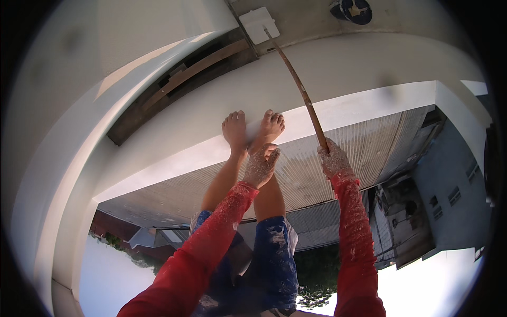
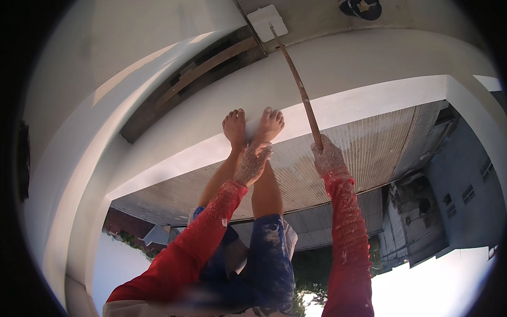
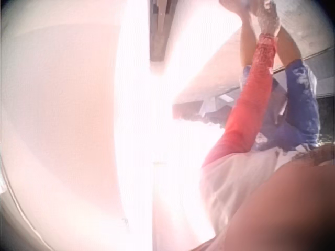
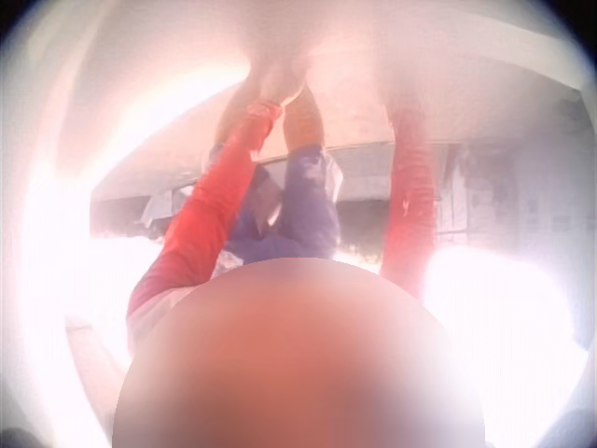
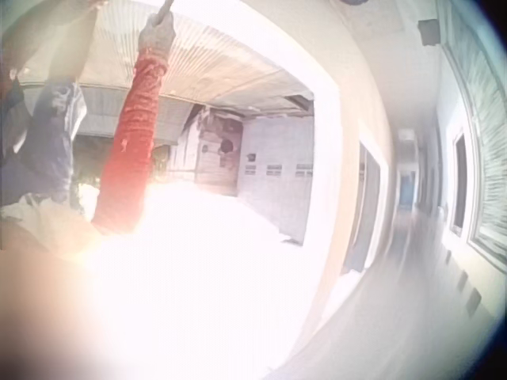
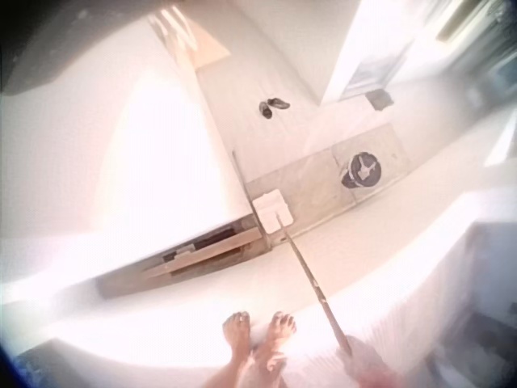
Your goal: The person paints a white exterior wall using a long-handled paint roller. They repeatedly roll white paint onto the wall surface while standing barefoot on a narrow ledge.
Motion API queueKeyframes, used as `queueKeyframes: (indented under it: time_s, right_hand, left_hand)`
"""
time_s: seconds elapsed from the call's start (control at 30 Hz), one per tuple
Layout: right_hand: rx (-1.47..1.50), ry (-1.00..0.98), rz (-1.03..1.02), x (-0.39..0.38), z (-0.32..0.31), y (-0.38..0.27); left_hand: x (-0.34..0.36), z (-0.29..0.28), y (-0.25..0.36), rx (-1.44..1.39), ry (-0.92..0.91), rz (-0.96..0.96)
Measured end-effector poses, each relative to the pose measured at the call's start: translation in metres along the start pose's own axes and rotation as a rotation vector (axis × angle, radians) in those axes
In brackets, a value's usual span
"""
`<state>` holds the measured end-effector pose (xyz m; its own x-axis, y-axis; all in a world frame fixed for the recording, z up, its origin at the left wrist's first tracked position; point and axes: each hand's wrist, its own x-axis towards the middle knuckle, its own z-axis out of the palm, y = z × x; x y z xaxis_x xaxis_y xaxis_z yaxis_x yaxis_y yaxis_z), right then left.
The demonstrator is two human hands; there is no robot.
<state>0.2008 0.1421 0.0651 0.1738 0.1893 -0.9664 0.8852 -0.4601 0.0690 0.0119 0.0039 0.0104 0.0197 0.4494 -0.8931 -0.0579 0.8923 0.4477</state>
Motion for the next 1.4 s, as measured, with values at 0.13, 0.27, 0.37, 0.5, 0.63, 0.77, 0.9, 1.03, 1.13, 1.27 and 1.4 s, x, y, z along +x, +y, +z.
queueKeyframes:
  time_s: [0.13,0.27,0.37,0.5,0.63,0.77,0.9,1.03,1.13,1.27,1.4]
  right_hand:
    - [0.086,0.039,-0.047,-0.123,-0.004,0.049]
    - [0.246,-0.053,0.058,-0.254,-0.018,0.072]
    - [0.14,-0.109,0.232,-0.347,-0.031,0.071]
    - [0.427,-0.096,0.312,-0.432,-0.015,0.09]
    - [0.639,-0.235,0.223,-0.473,0.037,0.163]
    - [1.06,-0.455,0.143,-0.412,0.062,0.234]
    - [0.922,-0.103,0.027,-0.258,0.008,0.199]
    - [1.052,-0.305,-0.357,-0.152,-0.031,0.058]
    - [1.177,-0.248,-0.496,-0.155,-0.039,-0.021]
    - [1.212,0.017,-0.491,-0.19,-0.044,-0.047]
    - [1.176,0.169,-0.529,-0.244,-0.014,-0.006]
  left_hand:
    - [0.063,0.017,0.025,-0.484,-0.146,-0.206]
    - [0.093,0.057,0.057,-0.688,-0.181,-0.423]
    - [0.102,0.089,0.08,-0.935,-0.115,-0.396]
    - [0.093,0.102,0.072,-0.829,0.031,-0.343]
    - [0.025,0.127,0.055,-0.24,0.208,-0.203]
    - [-0.093,0.16,0.086,0.04,0.383,-0.118]
    - [-0.228,0.183,0.134,0.063,0.352,-0.019]
    - [-0.312,0.175,0.138,0.12,0.289,0.067]
    - [-0.33,0.15,0.128,-0.282,0.152,0.007]
    - [-0.325,0.077,0.108,0.342,-0.184,0.488]
    - [-0.329,-0.057,0.091,0.699,-0.178,0.871]
